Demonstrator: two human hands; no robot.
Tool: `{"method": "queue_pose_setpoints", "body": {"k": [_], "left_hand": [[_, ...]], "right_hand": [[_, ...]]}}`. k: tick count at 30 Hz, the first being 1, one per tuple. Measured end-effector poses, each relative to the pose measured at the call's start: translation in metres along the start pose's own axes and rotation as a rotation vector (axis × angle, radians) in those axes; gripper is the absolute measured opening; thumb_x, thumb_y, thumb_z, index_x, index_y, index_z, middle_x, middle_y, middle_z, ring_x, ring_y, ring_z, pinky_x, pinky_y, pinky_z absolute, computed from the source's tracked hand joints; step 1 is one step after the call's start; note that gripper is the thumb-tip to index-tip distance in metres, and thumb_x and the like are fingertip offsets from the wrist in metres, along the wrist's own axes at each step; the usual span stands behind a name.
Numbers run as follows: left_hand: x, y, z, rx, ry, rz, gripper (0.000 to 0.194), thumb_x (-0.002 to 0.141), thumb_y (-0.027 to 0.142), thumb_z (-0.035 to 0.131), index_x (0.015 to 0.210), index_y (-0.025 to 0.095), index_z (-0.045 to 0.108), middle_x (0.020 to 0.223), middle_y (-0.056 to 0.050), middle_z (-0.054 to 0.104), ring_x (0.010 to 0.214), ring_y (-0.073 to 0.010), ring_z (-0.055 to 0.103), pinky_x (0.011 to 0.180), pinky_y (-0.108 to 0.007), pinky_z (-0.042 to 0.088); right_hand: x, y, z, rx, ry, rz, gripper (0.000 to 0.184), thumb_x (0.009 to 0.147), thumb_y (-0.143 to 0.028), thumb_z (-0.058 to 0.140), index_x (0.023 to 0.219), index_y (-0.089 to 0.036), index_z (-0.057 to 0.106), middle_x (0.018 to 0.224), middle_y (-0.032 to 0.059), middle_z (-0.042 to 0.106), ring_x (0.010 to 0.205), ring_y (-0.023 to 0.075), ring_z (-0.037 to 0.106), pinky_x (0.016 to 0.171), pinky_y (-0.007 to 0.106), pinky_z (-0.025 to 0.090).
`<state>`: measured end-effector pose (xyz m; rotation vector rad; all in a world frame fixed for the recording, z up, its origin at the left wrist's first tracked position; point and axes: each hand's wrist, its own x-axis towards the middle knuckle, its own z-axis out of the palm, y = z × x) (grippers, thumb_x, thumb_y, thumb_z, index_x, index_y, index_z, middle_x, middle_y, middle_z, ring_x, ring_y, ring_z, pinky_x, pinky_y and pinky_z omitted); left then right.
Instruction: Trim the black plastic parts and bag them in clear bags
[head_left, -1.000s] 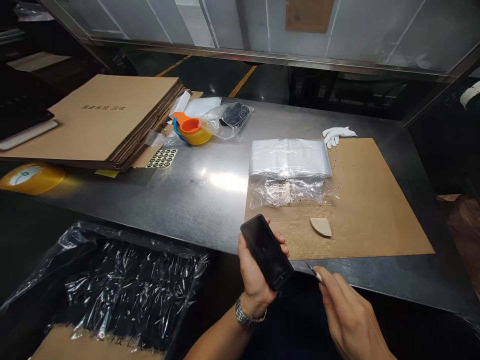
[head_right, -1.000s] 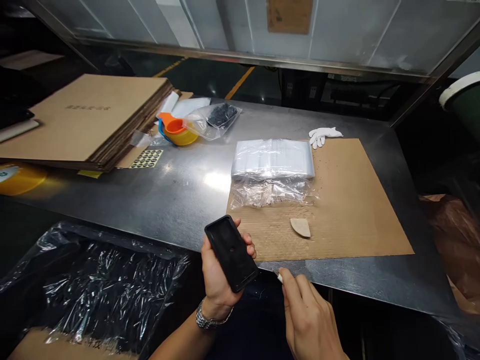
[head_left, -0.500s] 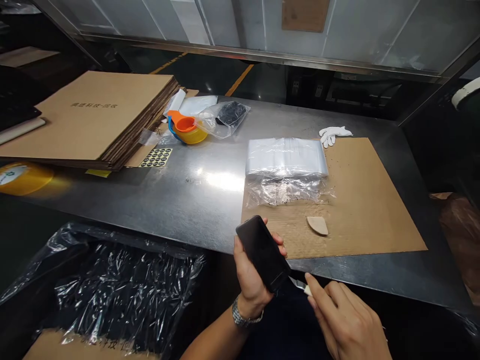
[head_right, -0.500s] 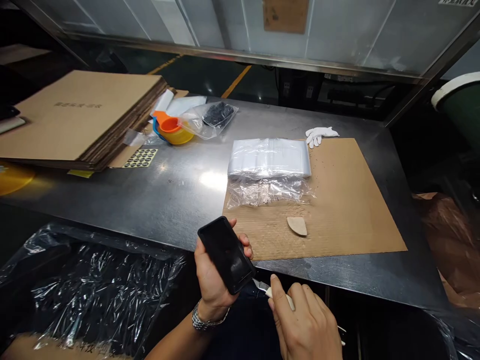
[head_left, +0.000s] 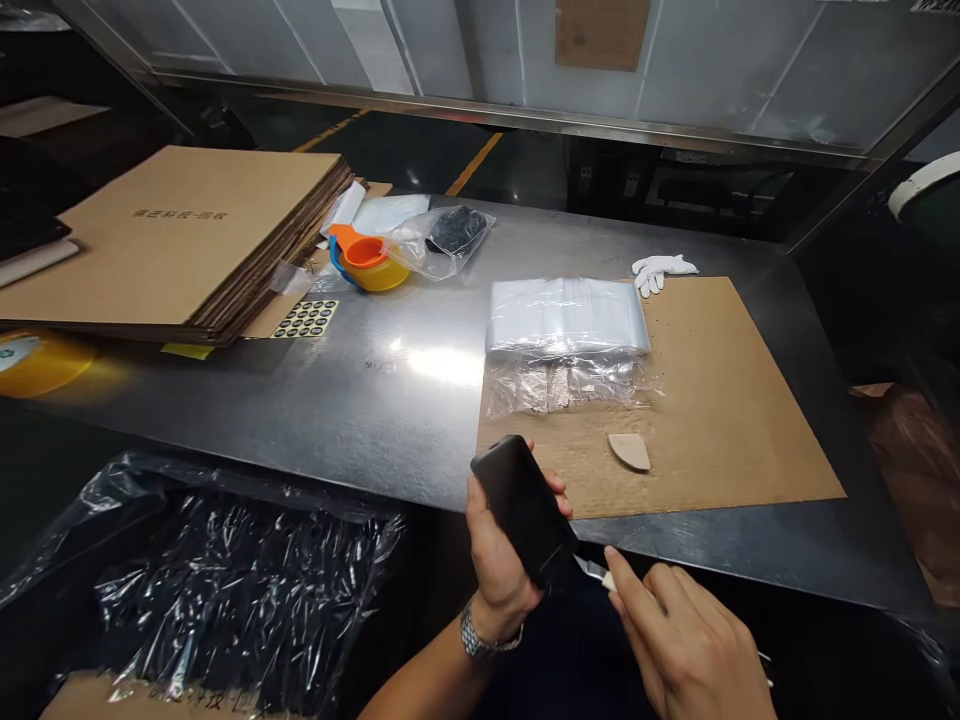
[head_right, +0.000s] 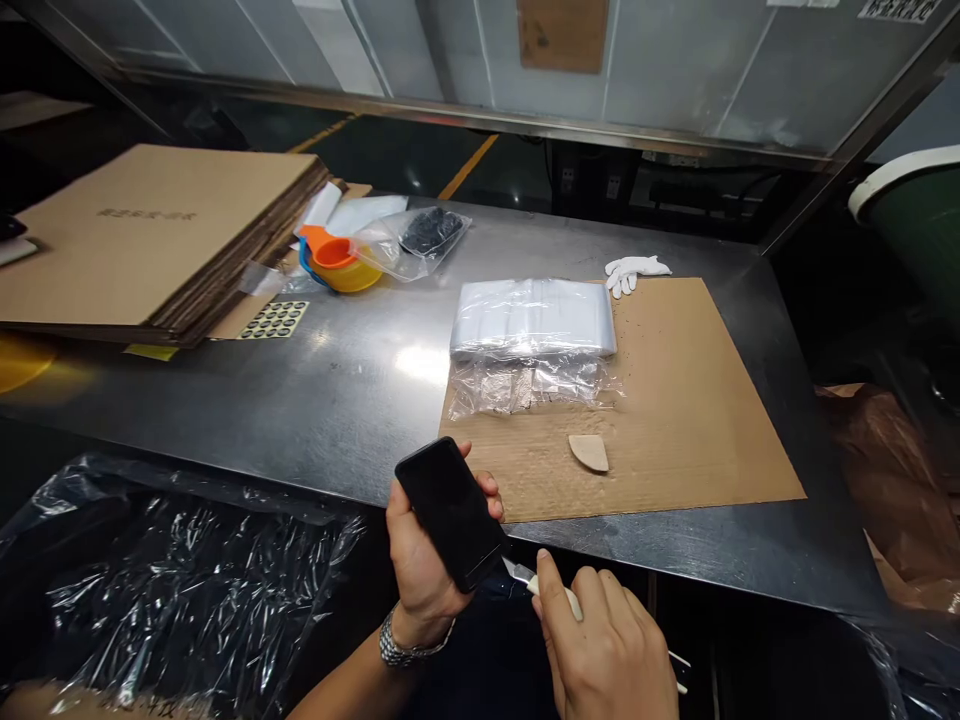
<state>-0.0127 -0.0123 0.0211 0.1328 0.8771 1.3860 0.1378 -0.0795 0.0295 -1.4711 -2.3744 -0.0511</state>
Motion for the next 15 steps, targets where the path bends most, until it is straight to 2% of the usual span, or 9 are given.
{"method": "queue_pose_setpoints", "body": {"k": [4,9,15], "left_hand": [[-0.0005,0.0000,-0.0001,0.007,-0.006,-0.024,0.051,0.079,0.060,0.042,0.105,0.019,0.057,0.068,-0.005,0.063,0.052,-0.0148,0.057,0.046,-0.022,0.046],[0.0019,0.0007,0.0018,0.042,0.032,-0.049,0.050,0.084,0.058,0.034,0.106,0.018,0.056,0.067,-0.005,0.063,0.053,-0.0139,0.057,0.046,-0.021,0.046],[0.0066,0.0028,-0.0007,0.065,0.018,-0.156,0.052,0.085,0.056,0.032,0.111,0.017,0.054,0.069,-0.006,0.062,0.053,-0.0136,0.058,0.045,-0.019,0.045]], "right_hand": [[-0.0018,0.0008,0.0008,-0.030,-0.015,-0.004,0.032,0.094,-0.021,0.037,0.113,-0.012,0.061,0.059,0.0003,0.048,0.051,0.0108,0.044,0.050,0.026,0.030],[-0.0041,0.0025,0.0041,-0.066,-0.013,-0.003,0.030,0.093,-0.022,0.041,0.116,-0.013,0.059,0.060,0.0004,0.048,0.053,0.0120,0.045,0.052,0.027,0.031],[0.0004,0.0089,0.0000,0.174,0.001,0.010,0.029,0.094,-0.016,0.038,0.113,-0.008,0.058,0.061,0.0005,0.053,0.052,0.0099,0.048,0.051,0.024,0.032]]}}
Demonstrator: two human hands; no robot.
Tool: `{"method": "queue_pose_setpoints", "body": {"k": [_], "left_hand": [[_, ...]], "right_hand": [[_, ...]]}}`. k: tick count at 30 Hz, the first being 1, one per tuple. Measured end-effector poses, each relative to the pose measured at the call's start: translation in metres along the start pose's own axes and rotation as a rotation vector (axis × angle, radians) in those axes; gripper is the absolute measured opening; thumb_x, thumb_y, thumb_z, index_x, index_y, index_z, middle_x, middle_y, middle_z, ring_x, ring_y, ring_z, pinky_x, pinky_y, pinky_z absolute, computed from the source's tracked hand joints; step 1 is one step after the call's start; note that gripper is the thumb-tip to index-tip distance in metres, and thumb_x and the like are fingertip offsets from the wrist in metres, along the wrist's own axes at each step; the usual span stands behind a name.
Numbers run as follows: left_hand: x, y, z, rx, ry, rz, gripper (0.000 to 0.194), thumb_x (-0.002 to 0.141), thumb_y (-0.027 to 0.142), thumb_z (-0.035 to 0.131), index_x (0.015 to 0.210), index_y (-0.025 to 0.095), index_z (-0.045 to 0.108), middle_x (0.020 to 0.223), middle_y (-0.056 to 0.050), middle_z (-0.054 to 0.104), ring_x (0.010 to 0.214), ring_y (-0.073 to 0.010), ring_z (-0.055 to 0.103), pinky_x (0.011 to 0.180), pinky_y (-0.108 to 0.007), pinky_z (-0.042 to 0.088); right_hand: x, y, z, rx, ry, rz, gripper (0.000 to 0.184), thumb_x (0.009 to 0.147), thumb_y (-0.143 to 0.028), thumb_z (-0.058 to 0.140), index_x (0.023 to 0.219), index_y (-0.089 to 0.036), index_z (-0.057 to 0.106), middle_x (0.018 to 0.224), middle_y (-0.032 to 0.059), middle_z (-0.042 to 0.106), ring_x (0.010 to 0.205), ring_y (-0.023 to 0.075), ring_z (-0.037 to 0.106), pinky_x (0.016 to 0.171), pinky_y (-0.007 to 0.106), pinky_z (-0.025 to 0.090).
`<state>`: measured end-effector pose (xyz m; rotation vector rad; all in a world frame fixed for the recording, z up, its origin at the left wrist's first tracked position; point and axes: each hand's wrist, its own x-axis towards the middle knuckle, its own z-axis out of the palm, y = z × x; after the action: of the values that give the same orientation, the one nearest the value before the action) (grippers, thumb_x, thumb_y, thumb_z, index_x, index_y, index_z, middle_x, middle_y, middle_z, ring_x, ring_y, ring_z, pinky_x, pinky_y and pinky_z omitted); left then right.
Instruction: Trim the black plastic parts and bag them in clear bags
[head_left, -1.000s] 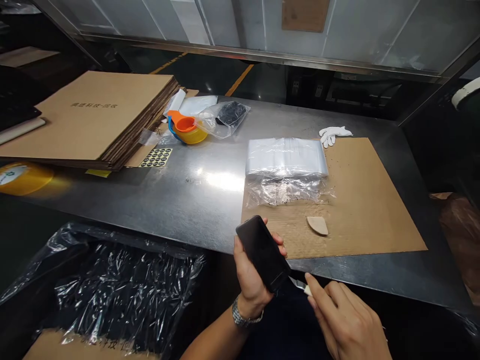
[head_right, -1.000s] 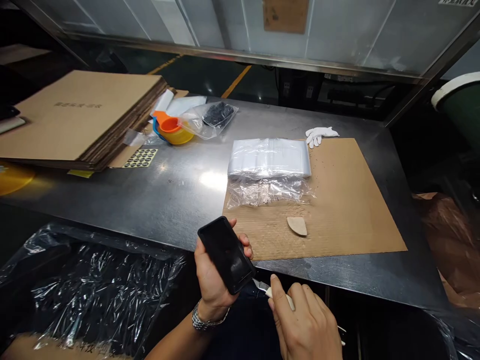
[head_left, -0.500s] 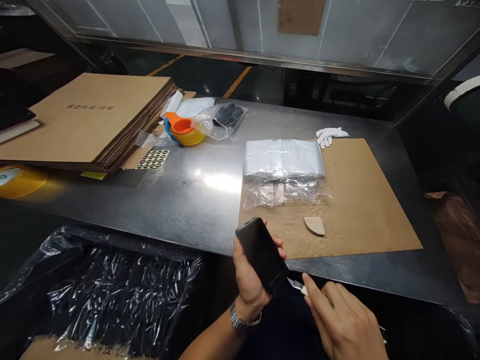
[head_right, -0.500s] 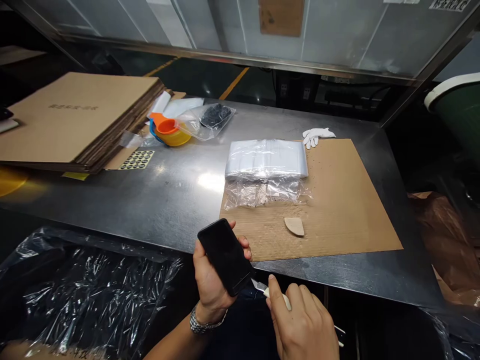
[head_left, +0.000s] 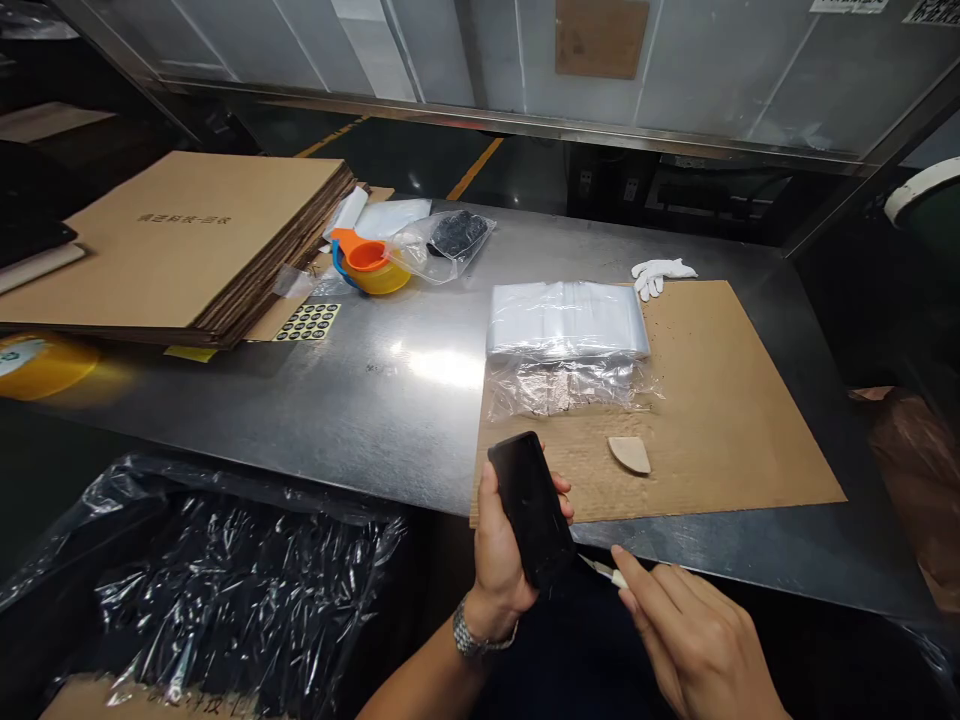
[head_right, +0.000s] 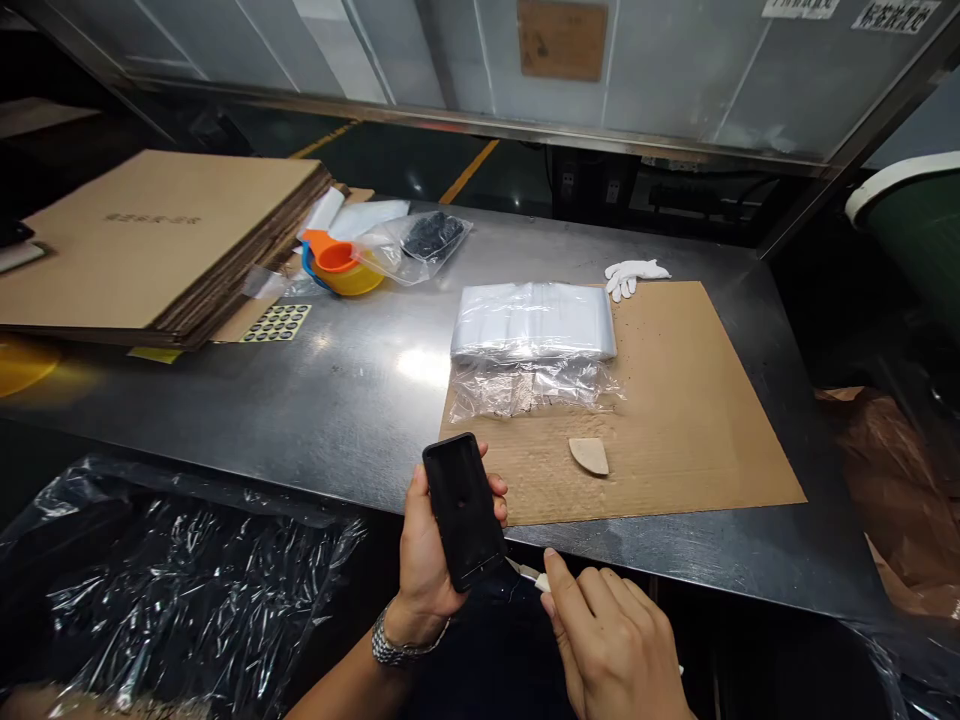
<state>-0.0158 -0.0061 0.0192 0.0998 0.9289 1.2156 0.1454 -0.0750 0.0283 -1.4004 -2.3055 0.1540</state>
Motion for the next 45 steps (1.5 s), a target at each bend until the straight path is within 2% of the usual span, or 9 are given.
{"method": "queue_pose_setpoints", "body": {"k": [7,15,18,25,28,31,36,41,45], "left_hand": [[-0.002,-0.002,0.000,0.026,-0.039,-0.003,0.051,0.086,0.055,0.032,0.109,0.016,0.056,0.071,-0.006,0.063,0.053,-0.0132,0.058,0.048,-0.021,0.046],[-0.002,-0.002,0.000,0.040,-0.027,-0.013,0.053,0.085,0.058,0.033,0.102,0.016,0.060,0.071,-0.005,0.064,0.053,-0.0130,0.058,0.046,-0.020,0.044],[-0.002,-0.003,-0.002,0.055,-0.036,-0.018,0.057,0.083,0.060,0.034,0.092,0.013,0.064,0.069,-0.007,0.065,0.053,-0.0129,0.057,0.046,-0.020,0.044],[-0.004,-0.008,-0.002,0.112,-0.048,0.129,0.055,0.079,0.062,0.042,0.089,0.013,0.065,0.071,-0.007,0.066,0.056,-0.0147,0.058,0.050,-0.022,0.045],[-0.004,-0.006,-0.001,0.110,-0.066,0.121,0.056,0.079,0.062,0.042,0.090,0.012,0.065,0.072,-0.008,0.066,0.055,-0.0149,0.058,0.049,-0.023,0.045],[-0.002,-0.002,-0.001,0.083,-0.080,0.075,0.058,0.081,0.062,0.038,0.093,0.012,0.064,0.072,-0.008,0.066,0.055,-0.0144,0.058,0.048,-0.022,0.046],[0.003,-0.001,-0.001,0.017,-0.071,0.008,0.053,0.084,0.058,0.035,0.109,0.016,0.057,0.072,-0.006,0.064,0.054,-0.0134,0.058,0.047,-0.020,0.044],[0.003,-0.010,0.000,-0.104,-0.121,-0.059,0.051,0.086,0.055,0.035,0.109,0.014,0.056,0.071,-0.006,0.063,0.058,-0.0141,0.058,0.055,-0.023,0.047],[-0.001,-0.017,0.002,-0.240,-0.141,-0.162,0.049,0.083,0.057,0.039,0.106,0.018,0.058,0.071,-0.006,0.063,0.060,-0.0169,0.059,0.060,-0.030,0.048]], "right_hand": [[0.002,0.000,0.003,0.017,-0.044,0.052,0.030,0.096,-0.020,0.031,0.091,-0.013,0.060,0.053,-0.0028,0.052,0.043,0.0077,0.048,0.046,0.023,0.028],[0.002,-0.002,0.005,-0.082,-0.064,0.056,0.035,0.098,-0.023,0.025,0.088,-0.016,0.058,0.049,-0.0040,0.050,0.039,0.0086,0.047,0.044,0.024,0.026],[0.000,-0.002,0.007,0.004,-0.196,0.139,0.035,0.098,-0.025,0.024,0.079,-0.019,0.053,0.048,-0.0053,0.049,0.036,0.0086,0.045,0.041,0.023,0.023],[0.002,0.004,0.014,0.370,-0.435,0.393,0.036,0.097,-0.033,0.026,0.069,-0.021,0.045,0.048,-0.0050,0.049,0.041,0.0096,0.047,0.045,0.020,0.027],[0.003,0.007,0.017,0.824,-0.589,0.586,0.041,0.095,-0.044,0.026,0.072,-0.020,0.049,0.042,-0.0071,0.043,0.035,0.0077,0.040,0.041,0.018,0.028],[0.002,0.008,0.021,1.326,-0.732,0.766,0.044,0.091,-0.055,0.032,0.081,-0.017,0.054,0.039,-0.0087,0.043,0.027,0.0043,0.027,0.031,0.015,0.018],[0.006,0.007,0.024,1.500,-0.496,0.789,0.044,0.084,-0.060,0.043,0.079,-0.016,0.050,0.043,-0.0074,0.046,0.030,0.0023,0.027,0.033,0.013,0.018],[0.012,0.000,0.035,1.198,-0.156,0.878,0.044,0.073,-0.059,0.059,0.084,-0.016,0.054,0.048,-0.0076,0.041,0.039,0.0065,0.038,0.035,0.015,0.030],[0.016,-0.006,0.053,0.973,0.077,0.823,0.045,0.066,-0.055,0.067,0.091,-0.017,0.064,0.072,0.0032,0.064,0.065,0.0174,0.060,0.057,0.023,0.049]]}}
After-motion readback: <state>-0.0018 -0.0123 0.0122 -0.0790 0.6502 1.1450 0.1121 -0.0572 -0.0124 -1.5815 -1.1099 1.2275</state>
